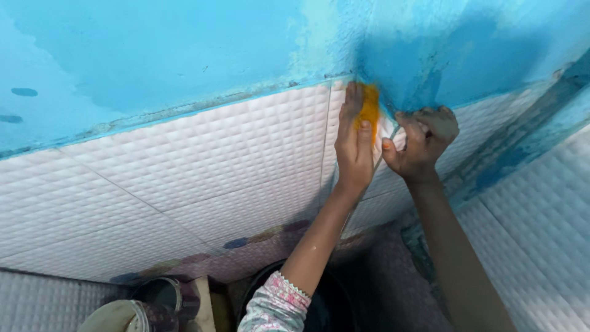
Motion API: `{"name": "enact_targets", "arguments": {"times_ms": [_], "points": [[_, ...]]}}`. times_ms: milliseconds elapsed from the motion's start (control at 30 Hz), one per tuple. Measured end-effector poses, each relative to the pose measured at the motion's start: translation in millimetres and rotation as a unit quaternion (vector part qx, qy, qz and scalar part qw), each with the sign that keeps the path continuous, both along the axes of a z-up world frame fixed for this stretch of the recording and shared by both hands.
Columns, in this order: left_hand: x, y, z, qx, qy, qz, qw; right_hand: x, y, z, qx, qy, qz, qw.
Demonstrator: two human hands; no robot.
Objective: The person wipes the white-tiled and blue-painted bathroom walls using a yellow sponge, moving it repeatedly across the tiles and into the corners.
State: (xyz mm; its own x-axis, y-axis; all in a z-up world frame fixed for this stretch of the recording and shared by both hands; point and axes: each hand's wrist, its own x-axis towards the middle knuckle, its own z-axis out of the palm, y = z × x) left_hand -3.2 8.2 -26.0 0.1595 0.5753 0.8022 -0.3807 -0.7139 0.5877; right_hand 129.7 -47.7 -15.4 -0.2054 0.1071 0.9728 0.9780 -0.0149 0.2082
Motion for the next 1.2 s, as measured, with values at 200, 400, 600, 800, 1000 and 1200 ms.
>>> {"name": "enact_targets", "arguments": {"times_ms": [200, 400, 600, 800, 1000, 1200], "points": [[-16.3, -30.0, -94.8, -0.173, -0.004, -0.032, 0.984, 5.1, 3.8, 0.3, 0.007, 0.007, 0.074, 0.997], [-12.7, -14.9, -63.4, -0.092, 0.042, 0.003, 0.995, -3.8, 2.0, -1.3, 0.019, 0.039, 0.050, 0.998], [-2.9, -14.5, -7.4, 0.008, 0.037, 0.047, 0.998, 2.6, 5.6, -0.7, 0.021, 0.032, 0.092, 0.995], [-31.7, -37.8, -63.8, -0.052, 0.081, 0.030, 0.995, -3.8, 2.0, -0.1, 0.031, 0.035, 0.068, 0.997], [-5.7, 11.1, 16.5, 0.009, 0.036, 0.019, 0.999, -2.9, 3.8, 3.1, 0.027, 0.040, 0.100, 0.994], [-23.7, -52.9, -10.8, 0.044, 0.039, 0.020, 0.998, -4.7, 1.7, 5.3, 0.023, 0.037, 0.093, 0.995]]}}
